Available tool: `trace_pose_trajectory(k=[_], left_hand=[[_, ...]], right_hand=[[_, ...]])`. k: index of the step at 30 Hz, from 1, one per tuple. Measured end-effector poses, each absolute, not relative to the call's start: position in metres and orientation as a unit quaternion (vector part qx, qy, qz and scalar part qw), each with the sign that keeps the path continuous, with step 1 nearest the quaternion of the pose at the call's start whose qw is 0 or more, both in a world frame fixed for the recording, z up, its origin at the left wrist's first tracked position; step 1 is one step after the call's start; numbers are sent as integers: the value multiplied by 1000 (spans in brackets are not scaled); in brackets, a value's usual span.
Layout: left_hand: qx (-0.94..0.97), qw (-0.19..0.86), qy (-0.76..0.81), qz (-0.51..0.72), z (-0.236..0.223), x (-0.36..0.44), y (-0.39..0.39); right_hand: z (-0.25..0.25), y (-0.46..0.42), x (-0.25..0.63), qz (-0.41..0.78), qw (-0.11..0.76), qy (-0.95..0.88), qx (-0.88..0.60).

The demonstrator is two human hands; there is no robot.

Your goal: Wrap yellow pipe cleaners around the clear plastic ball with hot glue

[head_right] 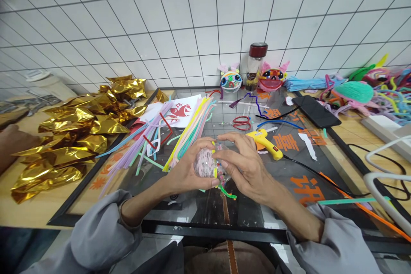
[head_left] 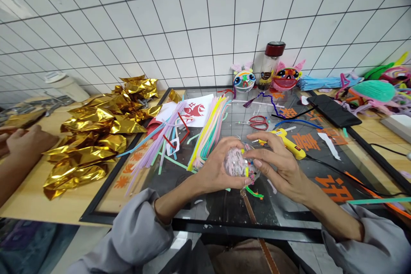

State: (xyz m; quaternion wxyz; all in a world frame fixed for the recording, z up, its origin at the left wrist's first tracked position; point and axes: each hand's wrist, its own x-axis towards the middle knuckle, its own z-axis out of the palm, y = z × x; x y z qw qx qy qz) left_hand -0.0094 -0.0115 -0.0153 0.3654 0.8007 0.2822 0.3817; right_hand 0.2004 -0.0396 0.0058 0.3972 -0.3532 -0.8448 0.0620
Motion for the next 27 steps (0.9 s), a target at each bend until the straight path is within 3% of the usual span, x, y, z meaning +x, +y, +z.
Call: trace_pose_trajectory(k=[12,20,27], left_hand=[[793,379,291,379,-13,-9,-12],[781,392,301,381,-16,-8,-12],[774,392,313,387,-16,-8,-13]], right_hand=[[9,-41,198,69,403,-845,-343],[-2,-32,203,17,543,-746,-386],[-3,-31,203,35,568,-722,-394]])
